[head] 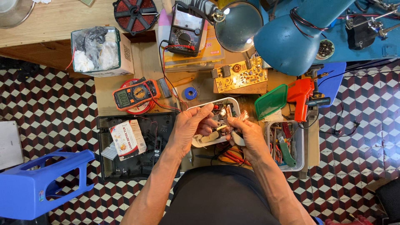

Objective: The person organizes small electronic components in a container, then uses a heat gun and a power drill to work on a circuit board. They handle various tools and components throughout the process.

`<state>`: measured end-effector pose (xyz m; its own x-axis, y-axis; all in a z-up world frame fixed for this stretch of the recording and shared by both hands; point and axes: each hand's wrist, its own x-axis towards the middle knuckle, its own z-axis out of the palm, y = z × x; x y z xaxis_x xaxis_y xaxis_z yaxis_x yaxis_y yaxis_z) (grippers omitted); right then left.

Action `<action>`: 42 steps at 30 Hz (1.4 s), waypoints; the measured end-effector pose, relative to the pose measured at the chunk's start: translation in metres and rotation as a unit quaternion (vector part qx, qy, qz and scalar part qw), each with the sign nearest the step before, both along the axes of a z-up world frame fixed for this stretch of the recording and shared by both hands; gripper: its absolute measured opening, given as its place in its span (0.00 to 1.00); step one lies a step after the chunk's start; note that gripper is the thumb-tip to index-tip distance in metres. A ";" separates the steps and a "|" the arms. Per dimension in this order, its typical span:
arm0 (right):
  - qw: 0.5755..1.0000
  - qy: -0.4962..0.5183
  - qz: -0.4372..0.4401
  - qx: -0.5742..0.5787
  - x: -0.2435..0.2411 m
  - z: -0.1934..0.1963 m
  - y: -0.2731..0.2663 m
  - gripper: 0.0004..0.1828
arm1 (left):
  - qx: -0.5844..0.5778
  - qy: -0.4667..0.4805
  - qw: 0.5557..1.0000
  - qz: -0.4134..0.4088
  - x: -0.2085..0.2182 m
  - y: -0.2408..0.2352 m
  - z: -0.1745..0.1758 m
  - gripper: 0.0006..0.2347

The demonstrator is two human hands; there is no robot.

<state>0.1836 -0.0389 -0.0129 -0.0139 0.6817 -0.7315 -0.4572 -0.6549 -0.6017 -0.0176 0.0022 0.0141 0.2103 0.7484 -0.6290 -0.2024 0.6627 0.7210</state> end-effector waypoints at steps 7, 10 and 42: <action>0.997 0.076 0.008 -0.009 0.001 0.002 0.002 0.13 | -0.004 -0.054 0.996 0.067 -0.013 -0.008 -0.007 0.18; 0.992 0.124 0.008 -0.030 0.003 0.003 0.003 0.13 | 0.010 -0.018 0.997 0.071 -0.009 -0.006 -0.014 0.19; 0.992 0.102 -0.063 0.047 0.014 -0.002 0.011 0.13 | 0.041 -0.090 0.995 0.028 0.020 0.006 -0.017 0.16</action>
